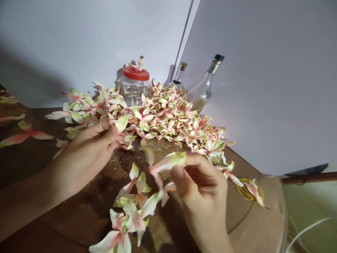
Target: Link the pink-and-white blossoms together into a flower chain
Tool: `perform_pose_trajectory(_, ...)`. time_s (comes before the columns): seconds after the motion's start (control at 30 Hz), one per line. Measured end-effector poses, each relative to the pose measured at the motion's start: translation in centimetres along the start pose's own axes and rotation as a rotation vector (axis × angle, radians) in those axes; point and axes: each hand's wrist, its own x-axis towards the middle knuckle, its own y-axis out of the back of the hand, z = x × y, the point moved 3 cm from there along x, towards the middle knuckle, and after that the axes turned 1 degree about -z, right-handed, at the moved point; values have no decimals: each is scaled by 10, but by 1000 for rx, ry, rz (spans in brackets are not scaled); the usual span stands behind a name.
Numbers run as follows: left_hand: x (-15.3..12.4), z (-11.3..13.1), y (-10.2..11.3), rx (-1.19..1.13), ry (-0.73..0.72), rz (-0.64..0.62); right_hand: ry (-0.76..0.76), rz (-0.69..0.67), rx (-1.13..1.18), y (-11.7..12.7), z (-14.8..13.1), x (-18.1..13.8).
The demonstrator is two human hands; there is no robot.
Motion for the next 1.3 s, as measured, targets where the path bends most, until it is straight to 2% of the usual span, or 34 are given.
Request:
perform_pose_trajectory(0.07,2,4,-2,41,-40,-19,-8,-93,-63,-1,-2,4)
perform_pose_trajectory(0.17,-2,6,-10,252,-68,-112,-46,-225,-296,-8,-1,8)
perform_pose_trajectory(0.27,-10,4,-19,419,-49,-222,-55,-231,-416,-15,1,7)
perform_pose_trajectory(0.43,-23,1,-27,434,-15,-359,-83,-257,-354,-19,7,5)
perform_pose_trajectory(0.6,-24,-1,-24,459,0,-346,-41,-225,-344,-18,7,7)
perform_pose_trajectory(0.83,-22,0,-28,374,1,-386,27,-204,-321,-19,6,9)
perform_pose_trajectory(0.97,-22,0,-27,364,19,-400,0,-204,-315,-18,6,9)
perform_pose_trajectory(1.07,-21,-1,-24,389,40,-386,-77,-223,-301,-18,9,8)
perform_pose_trajectory(1.17,-22,-1,-23,439,2,-380,-146,-252,-280,-20,11,6)
perform_pose_trajectory(1.3,-20,1,-25,452,-21,-349,-122,-202,-290,-19,9,5)
